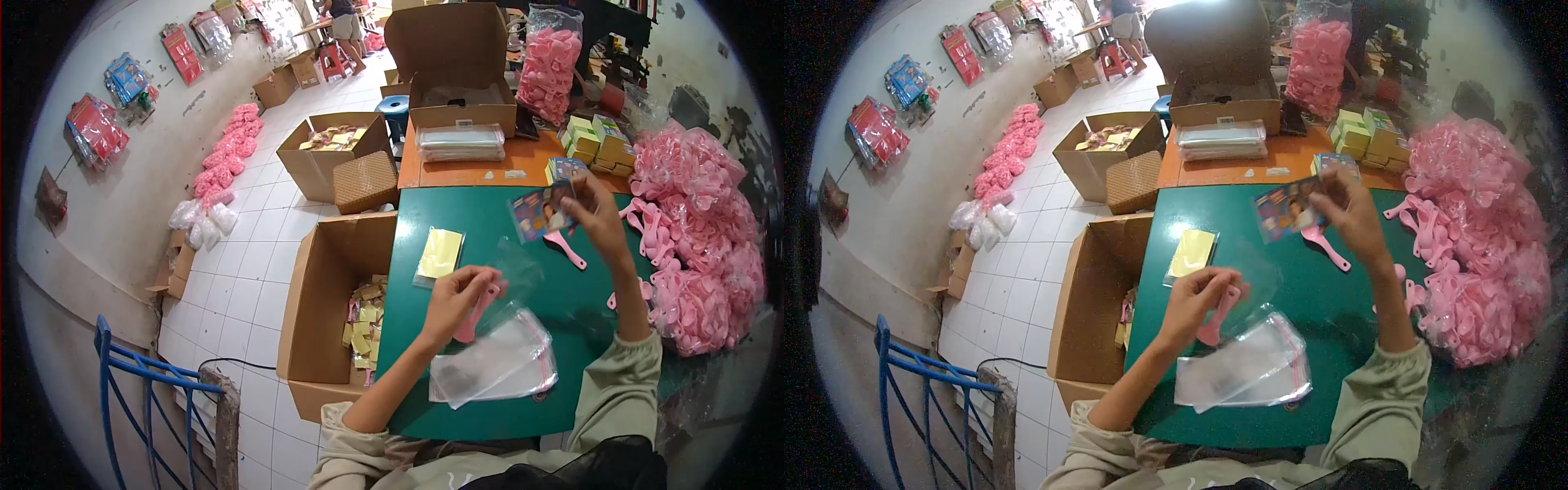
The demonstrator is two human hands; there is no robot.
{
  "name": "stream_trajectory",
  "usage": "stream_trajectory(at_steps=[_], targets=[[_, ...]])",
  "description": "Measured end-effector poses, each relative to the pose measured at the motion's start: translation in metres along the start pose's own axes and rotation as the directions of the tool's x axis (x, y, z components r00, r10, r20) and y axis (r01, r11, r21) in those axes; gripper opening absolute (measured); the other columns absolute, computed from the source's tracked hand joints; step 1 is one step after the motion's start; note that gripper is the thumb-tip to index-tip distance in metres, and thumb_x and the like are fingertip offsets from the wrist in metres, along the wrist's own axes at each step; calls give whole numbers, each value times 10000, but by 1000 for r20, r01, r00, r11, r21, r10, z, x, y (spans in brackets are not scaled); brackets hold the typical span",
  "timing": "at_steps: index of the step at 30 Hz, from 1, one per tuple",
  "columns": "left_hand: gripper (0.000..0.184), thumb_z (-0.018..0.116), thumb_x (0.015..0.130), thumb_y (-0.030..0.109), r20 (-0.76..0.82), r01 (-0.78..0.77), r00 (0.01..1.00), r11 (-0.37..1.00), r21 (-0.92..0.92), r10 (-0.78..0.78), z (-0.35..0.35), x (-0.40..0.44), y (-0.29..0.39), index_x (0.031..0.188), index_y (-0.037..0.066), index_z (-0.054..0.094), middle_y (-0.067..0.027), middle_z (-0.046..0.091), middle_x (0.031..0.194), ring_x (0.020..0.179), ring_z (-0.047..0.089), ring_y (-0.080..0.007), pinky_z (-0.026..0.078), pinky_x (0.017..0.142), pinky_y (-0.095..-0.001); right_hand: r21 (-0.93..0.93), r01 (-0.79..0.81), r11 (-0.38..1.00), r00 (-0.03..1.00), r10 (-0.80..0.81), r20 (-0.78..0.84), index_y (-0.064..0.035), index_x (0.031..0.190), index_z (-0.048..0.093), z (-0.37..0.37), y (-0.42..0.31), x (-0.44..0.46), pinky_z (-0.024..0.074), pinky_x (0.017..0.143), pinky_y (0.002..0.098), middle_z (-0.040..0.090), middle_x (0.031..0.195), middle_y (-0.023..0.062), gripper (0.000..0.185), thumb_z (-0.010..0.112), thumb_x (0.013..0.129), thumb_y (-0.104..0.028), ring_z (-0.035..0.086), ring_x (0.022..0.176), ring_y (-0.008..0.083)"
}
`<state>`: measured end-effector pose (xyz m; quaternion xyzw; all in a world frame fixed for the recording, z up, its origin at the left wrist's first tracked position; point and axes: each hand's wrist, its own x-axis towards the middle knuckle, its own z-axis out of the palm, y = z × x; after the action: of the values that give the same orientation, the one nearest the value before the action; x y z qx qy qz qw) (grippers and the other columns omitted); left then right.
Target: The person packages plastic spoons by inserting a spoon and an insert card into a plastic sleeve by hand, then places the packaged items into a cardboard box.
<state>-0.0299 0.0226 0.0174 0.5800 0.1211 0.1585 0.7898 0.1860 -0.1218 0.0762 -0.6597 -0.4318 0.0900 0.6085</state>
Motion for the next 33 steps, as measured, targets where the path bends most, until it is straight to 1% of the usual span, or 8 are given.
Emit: stream_trajectory(at_steps=[3,6,10,17,22,28,32,33], targets=[[272,497,932,218,29,8,1000,998,59,-10,2,3,9,1002,-22,605,-81,647,887,828,628,-134,502,726,-236,6,-61,998,994,60,87,-24,936,508,23,-55,-38,443,493,220,591,805,49,147,581,811,2,541,652,87],[278,511,927,246,104,11,994,987,158,-27,3,10,18,1001,-1,614,-51,638,878,778,609,-106,489,684,-222,-355,108,929,989,-65,131,-23,912,509,20,-69,-50,437,532,234,577,755,50,141,589,800,10,525,636,91],[264,539,908,233,272,-104,962,905,412,-13,7,21,53,1001,2,624,-13,629,794,689,554,-57,457,611,-210,-348,101,932,986,-48,158,-20,883,509,17,-77,-52,425,548,246,569,733,46,140,607,786,2,514,634,85],[296,599,861,212,378,-283,923,798,532,75,29,32,57,1077,9,595,-120,680,820,737,640,-127,486,647,-267,-464,232,855,876,24,482,-6,925,527,24,-60,-49,419,610,370,556,776,182,324,701,721,-187,515,679,371],[398,613,857,278,317,-317,938,723,614,141,26,35,38,1177,58,523,-139,675,750,659,644,-172,478,613,-302,-455,128,881,861,129,493,-7,875,556,20,-56,-45,419,597,332,542,705,148,250,687,721,-154,524,633,268],[441,622,851,314,337,-241,941,677,696,-12,29,33,49,1200,74,501,-120,669,735,629,625,-160,461,572,-300,-256,-73,964,894,177,411,-7,729,525,13,-41,-40,409,560,265,527,627,38,190,692,721,-99,476,612,77],[451,642,844,251,394,-238,919,837,493,29,-4,50,35,1235,92,484,-78,650,809,745,608,-122,487,613,-270,-213,-75,974,970,121,212,-42,696,501,2,-38,-38,398,529,221,519,639,-22,224,715,731,-101,470,617,43],[458,648,839,230,397,-220,916,894,389,53,-10,51,37,1243,96,479,-68,643,828,771,601,-114,494,628,-263,-171,-205,964,953,236,189,-38,722,528,-1,-38,-37,386,501,203,548,660,0,220,725,736,-135,505,600,56]])
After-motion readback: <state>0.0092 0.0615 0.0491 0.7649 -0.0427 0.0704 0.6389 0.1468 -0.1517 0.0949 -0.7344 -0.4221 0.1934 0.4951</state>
